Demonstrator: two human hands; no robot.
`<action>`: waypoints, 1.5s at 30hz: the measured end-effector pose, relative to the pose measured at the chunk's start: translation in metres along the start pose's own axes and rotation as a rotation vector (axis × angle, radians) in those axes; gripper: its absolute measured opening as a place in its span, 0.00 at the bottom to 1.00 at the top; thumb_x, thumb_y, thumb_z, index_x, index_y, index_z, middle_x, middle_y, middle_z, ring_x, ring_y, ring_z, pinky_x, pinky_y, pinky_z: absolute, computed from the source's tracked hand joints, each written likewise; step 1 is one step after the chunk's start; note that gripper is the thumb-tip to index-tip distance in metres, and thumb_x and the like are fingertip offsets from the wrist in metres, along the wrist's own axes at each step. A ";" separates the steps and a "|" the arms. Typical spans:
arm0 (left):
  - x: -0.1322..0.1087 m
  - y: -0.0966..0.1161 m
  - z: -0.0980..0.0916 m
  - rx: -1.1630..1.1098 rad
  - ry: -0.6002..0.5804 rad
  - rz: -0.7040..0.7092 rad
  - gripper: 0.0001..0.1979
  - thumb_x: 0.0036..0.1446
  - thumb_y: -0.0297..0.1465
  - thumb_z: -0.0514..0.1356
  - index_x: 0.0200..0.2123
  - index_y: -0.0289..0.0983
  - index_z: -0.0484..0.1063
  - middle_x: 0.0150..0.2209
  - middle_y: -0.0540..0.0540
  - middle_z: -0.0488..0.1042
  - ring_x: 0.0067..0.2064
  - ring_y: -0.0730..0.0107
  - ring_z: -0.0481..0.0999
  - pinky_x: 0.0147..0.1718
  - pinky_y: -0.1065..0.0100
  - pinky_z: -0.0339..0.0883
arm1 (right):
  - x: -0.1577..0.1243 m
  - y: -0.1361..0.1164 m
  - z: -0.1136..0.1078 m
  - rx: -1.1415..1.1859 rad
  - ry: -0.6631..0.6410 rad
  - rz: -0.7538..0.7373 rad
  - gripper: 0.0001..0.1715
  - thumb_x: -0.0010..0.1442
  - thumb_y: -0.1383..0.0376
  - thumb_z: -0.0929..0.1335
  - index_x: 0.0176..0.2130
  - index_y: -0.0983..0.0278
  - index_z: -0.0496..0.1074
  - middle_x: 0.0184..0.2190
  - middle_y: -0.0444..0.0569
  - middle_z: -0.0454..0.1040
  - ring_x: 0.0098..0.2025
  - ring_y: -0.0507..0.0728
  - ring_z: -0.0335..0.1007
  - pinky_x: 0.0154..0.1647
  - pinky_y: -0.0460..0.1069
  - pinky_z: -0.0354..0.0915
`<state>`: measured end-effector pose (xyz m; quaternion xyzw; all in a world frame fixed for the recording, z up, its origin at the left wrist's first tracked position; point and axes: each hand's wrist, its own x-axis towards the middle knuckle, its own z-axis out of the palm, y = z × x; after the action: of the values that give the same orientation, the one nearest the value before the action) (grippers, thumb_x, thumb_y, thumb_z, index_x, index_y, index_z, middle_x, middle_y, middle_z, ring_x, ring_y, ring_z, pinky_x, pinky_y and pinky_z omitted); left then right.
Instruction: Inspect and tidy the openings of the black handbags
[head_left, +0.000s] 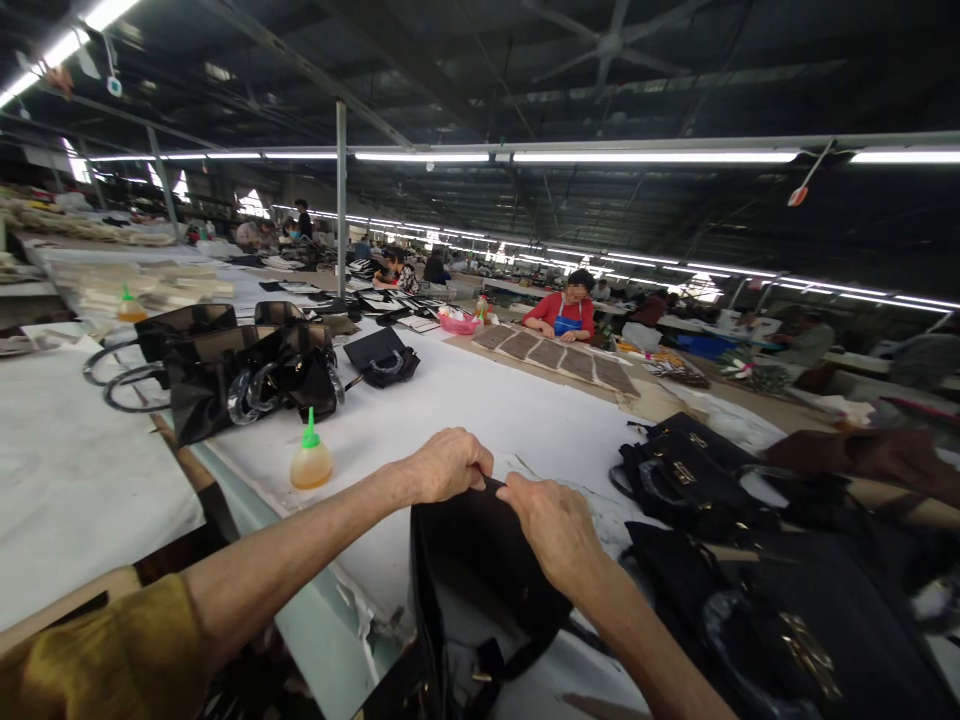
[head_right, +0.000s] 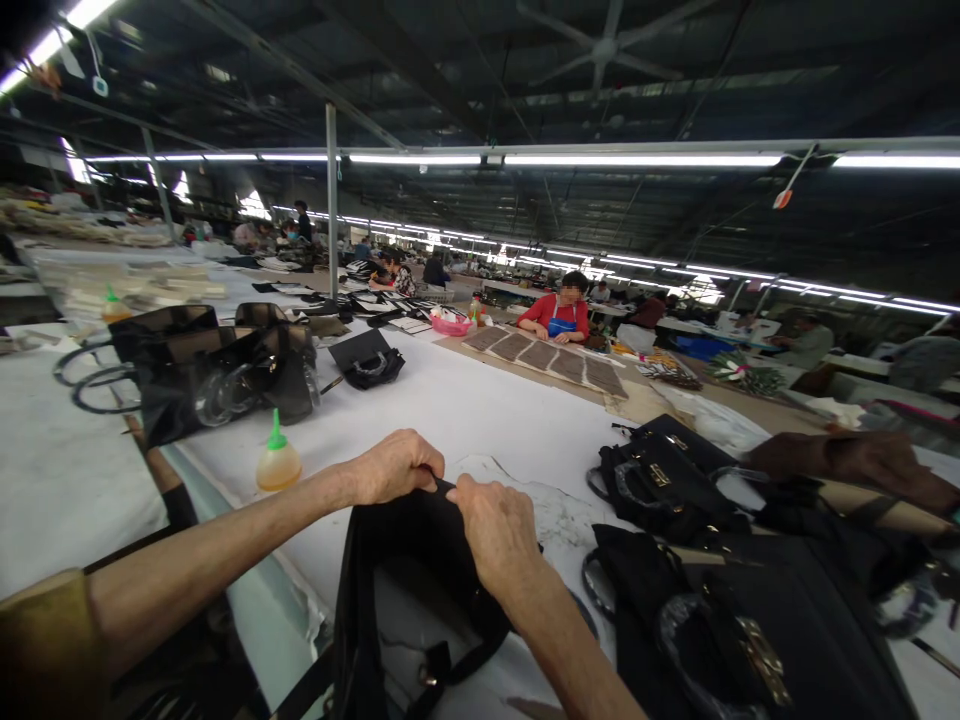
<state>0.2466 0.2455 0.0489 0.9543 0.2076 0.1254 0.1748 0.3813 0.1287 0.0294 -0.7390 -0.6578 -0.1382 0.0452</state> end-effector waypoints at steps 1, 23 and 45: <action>0.001 -0.002 0.000 -0.015 -0.004 -0.018 0.04 0.45 0.28 0.59 0.27 0.39 0.75 0.19 0.53 0.68 0.25 0.76 0.65 0.26 0.76 0.56 | -0.005 0.008 -0.001 0.011 -0.024 0.018 0.13 0.62 0.62 0.58 0.29 0.61 0.67 0.21 0.46 0.72 0.25 0.54 0.68 0.23 0.47 0.47; 0.034 0.005 -0.001 -0.280 -0.131 0.082 0.04 0.43 0.25 0.61 0.27 0.35 0.73 0.20 0.56 0.65 0.25 0.78 0.65 0.25 0.78 0.56 | -0.095 0.047 -0.009 0.206 0.029 0.150 0.20 0.59 0.53 0.55 0.28 0.56 0.69 0.22 0.48 0.74 0.22 0.57 0.69 0.23 0.48 0.58; -0.039 -0.001 -0.008 -0.398 -0.141 -0.340 0.25 0.37 0.33 0.63 0.43 0.36 0.67 0.34 0.49 0.71 0.35 0.67 0.70 0.28 0.73 0.61 | 0.007 0.010 -0.019 0.360 -0.246 0.056 0.15 0.55 0.65 0.62 0.45 0.59 0.64 0.36 0.48 0.73 0.39 0.57 0.68 0.36 0.48 0.56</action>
<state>0.2098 0.2317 0.0489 0.8591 0.3232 0.0657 0.3915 0.3889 0.1299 0.0503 -0.7483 -0.6516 0.0742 0.0996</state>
